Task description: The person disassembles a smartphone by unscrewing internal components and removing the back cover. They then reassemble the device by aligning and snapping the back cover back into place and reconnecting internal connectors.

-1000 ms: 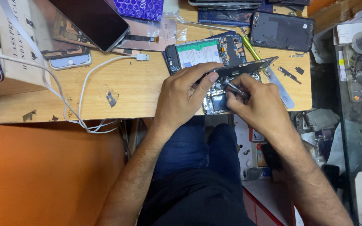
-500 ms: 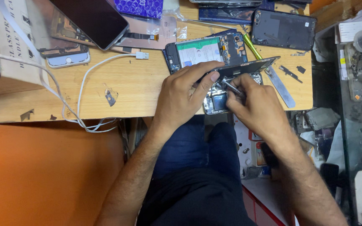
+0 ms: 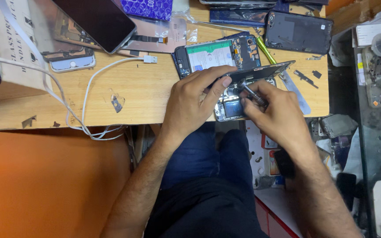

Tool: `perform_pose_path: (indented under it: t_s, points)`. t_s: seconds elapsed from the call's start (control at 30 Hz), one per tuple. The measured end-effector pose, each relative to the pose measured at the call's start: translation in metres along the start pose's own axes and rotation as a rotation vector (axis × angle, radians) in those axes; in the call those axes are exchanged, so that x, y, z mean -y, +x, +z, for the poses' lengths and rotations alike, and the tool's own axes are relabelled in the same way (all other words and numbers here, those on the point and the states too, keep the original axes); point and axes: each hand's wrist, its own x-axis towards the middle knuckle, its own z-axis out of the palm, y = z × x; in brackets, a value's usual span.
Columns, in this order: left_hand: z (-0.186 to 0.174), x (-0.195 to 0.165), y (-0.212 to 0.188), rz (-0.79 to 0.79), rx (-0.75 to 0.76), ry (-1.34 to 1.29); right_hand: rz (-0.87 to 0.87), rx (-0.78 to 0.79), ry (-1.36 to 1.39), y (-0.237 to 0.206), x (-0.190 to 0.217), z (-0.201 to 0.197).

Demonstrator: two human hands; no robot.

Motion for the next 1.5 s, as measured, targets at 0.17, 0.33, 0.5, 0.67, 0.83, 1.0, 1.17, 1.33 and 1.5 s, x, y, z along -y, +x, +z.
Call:
perform_pose_path:
  t_s: [0.17, 0.33, 0.5, 0.67, 0.83, 1.0, 1.17, 1.33, 1.5]
  points:
    - [-0.001, -0.001, 0.001, 0.028, -0.016, 0.016, 0.013, 0.022, -0.015, 0.001, 0.009, -0.002]
    - [-0.001, -0.004, 0.001, 0.015, -0.013, 0.013, 0.046, 0.065, -0.070, 0.003, 0.013, -0.002]
    - [-0.001, -0.005, 0.002, -0.012, -0.001, 0.018, 0.045, 0.087, -0.061, 0.006, 0.012, 0.000]
    - [0.000, -0.004, 0.002, -0.004, -0.008, 0.008, 0.023, 0.043, -0.018, 0.003, 0.008, 0.003]
    - [0.001, -0.001, 0.002, -0.017, 0.004, 0.019, -0.032, -0.105, 0.150, -0.009, -0.003, 0.000]
    - [0.001, 0.000, 0.001, 0.009, -0.009, 0.015, 0.390, 0.250, 0.914, -0.018, -0.014, -0.003]
    - [0.001, 0.001, 0.000, 0.004, -0.013, 0.023, 0.455, 0.289, 1.113, -0.025, -0.017, 0.001]
    - [0.001, 0.001, 0.000, 0.008, -0.016, 0.013, 0.453, 0.297, 1.144, -0.026, -0.016, 0.001]
    - [0.002, 0.002, 0.000, 0.008, -0.016, 0.026, 0.410, 0.304, 1.032, -0.028, -0.012, 0.002]
